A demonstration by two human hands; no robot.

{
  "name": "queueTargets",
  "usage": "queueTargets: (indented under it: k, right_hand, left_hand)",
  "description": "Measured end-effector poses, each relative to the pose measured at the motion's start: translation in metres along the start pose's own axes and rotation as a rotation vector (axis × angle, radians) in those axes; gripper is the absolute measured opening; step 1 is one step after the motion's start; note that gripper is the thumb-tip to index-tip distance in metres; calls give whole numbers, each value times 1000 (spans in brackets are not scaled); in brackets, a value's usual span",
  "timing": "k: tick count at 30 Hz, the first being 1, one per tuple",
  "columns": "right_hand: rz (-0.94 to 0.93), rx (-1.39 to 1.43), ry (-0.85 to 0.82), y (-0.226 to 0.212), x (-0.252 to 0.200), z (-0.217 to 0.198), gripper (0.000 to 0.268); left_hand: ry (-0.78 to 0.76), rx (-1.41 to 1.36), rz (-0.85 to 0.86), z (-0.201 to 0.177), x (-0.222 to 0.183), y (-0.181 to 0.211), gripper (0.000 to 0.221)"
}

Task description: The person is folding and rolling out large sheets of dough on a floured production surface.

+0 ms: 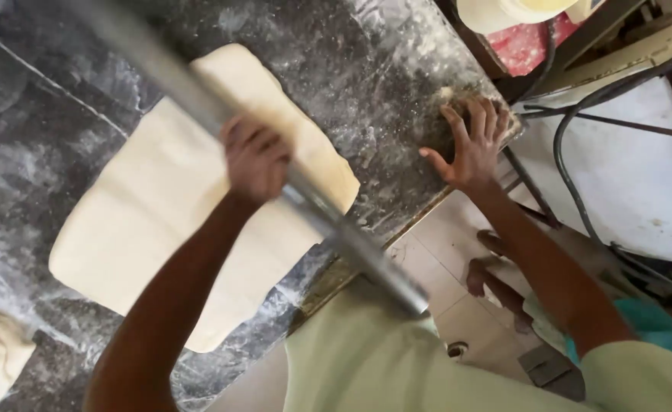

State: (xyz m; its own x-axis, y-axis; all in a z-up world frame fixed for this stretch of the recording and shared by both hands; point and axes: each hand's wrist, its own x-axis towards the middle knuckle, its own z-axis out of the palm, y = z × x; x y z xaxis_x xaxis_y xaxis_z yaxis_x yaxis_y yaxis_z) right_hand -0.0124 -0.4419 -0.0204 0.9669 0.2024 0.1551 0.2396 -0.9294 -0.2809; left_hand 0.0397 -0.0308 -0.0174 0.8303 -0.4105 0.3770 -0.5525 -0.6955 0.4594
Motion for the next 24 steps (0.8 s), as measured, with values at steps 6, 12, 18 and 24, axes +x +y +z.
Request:
queueTargets:
  k: [6,12,18,24]
  right_hand:
    - [-1,7,15,-2,-15,0,71]
    - [-22,64,-4,-5,-9,-7,68]
    - [-43,434,-30,-16,-14,17,66]
    - [-344,782,-205,-59,-34,8,55]
  left_hand:
    - [-53,-94,-166,33,83,26,8]
    - [51,63,-98,-23,-7,34,18]
    - [-271,-35,-325,32,114,35,20]
    - [-73,44,-354,14,75,36,48]
